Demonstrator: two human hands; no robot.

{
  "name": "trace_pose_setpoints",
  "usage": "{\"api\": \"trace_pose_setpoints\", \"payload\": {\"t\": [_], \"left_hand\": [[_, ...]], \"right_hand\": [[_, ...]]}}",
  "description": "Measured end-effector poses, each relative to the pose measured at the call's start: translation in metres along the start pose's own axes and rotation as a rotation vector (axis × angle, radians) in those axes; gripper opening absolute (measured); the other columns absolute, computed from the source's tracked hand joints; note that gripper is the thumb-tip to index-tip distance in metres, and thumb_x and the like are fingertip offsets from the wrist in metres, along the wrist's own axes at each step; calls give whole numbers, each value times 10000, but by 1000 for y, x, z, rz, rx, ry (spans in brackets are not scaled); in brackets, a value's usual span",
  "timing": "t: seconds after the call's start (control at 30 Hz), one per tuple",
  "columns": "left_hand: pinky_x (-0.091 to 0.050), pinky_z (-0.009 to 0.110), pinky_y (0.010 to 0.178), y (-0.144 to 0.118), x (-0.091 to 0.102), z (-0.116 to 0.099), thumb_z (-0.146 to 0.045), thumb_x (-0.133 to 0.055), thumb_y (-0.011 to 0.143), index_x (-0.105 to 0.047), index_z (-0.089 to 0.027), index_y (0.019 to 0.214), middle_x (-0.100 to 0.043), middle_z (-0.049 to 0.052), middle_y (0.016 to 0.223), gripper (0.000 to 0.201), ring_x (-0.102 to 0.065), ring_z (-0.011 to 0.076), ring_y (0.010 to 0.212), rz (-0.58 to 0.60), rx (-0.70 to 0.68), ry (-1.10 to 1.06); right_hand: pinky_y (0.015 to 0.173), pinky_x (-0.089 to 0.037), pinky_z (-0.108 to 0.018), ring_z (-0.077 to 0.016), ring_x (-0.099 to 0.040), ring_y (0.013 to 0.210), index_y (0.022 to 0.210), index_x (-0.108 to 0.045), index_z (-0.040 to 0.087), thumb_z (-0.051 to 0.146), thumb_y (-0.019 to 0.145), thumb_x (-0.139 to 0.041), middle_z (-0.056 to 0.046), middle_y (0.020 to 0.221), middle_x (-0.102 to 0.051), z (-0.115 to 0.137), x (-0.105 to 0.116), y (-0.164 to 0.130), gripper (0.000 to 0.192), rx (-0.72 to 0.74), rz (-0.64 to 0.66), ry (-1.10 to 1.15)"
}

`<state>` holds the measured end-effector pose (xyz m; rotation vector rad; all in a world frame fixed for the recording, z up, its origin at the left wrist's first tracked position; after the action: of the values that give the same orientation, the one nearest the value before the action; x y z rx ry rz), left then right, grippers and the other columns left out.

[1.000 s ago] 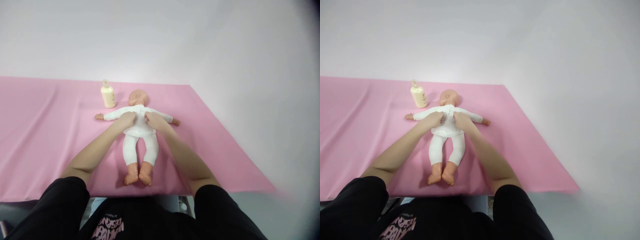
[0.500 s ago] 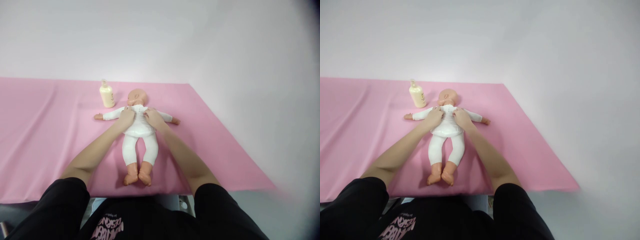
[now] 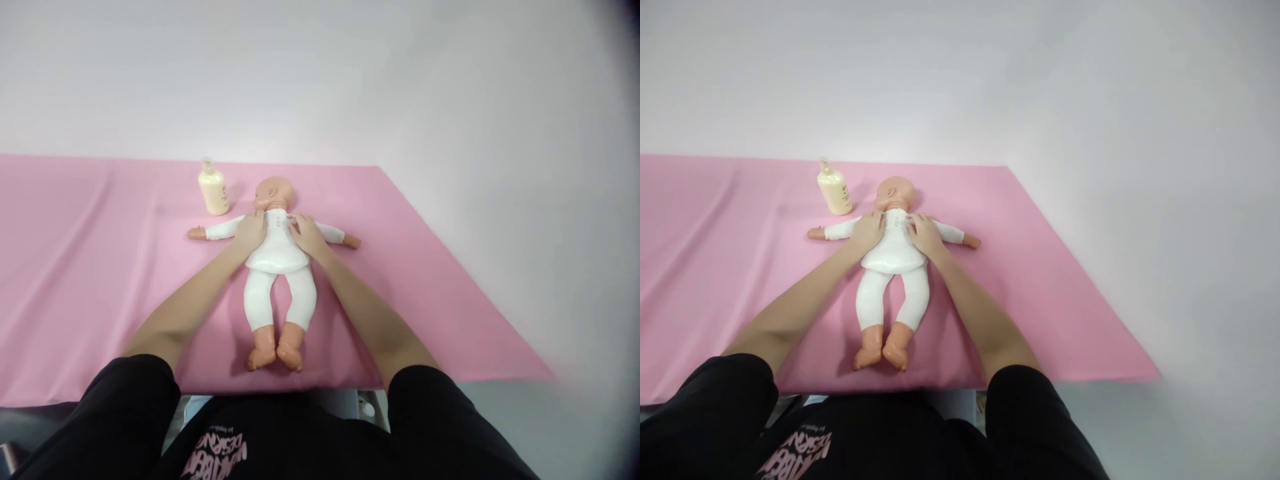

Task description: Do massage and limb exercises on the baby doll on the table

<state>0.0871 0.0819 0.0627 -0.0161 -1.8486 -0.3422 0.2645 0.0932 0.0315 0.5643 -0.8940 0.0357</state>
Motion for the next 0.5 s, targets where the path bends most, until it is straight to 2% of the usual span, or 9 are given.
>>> {"api": "trace_pose_setpoints", "payload": {"t": [0.13,0.23,0.37,0.5], "left_hand": [[-463,389,1042,4,-3,11,-173,-369,1024,-612,-88,1248,-680,176,1248,342,-618,262,1174,-63,-58,-102],[-449,395,1070,5,-3,10,-159,-370,1012,-618,-91,1249,-667,176,1267,350,-596,266,1210,-50,-66,-86],[-436,423,1062,-5,5,-8,-128,-317,1021,-559,-38,1310,-626,222,1310,388,-574,305,1229,46,-37,71],[-489,425,932,-26,20,-28,-138,-264,1034,-505,-33,1360,-573,246,1349,419,-555,351,1215,133,11,224]], "right_hand": [[1136,-413,-444,-287,-554,1220,1273,-630,128,225,960,-466,-172,1276,-611,3,3,-1,366,30,-1,-58],[1166,-380,-425,-277,-524,1286,1312,-592,101,205,980,-418,-175,1342,-602,8,5,0,389,47,68,-92],[1169,-370,-445,-293,-507,1329,1395,-511,67,190,1001,-355,-199,1417,-571,20,7,-1,441,6,211,-199],[1157,-377,-445,-321,-479,1388,1474,-402,29,182,1002,-335,-248,1520,-470,45,13,-12,500,-22,363,-311]]}}
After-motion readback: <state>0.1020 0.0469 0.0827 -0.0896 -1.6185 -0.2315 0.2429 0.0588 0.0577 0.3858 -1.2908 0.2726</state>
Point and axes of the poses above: each hand's wrist, its own y-axis towards the middle knuckle, its own x-axis out of the back of the hand, z = x × y, the point moved 5 cm from there along y, towards the middle knuckle
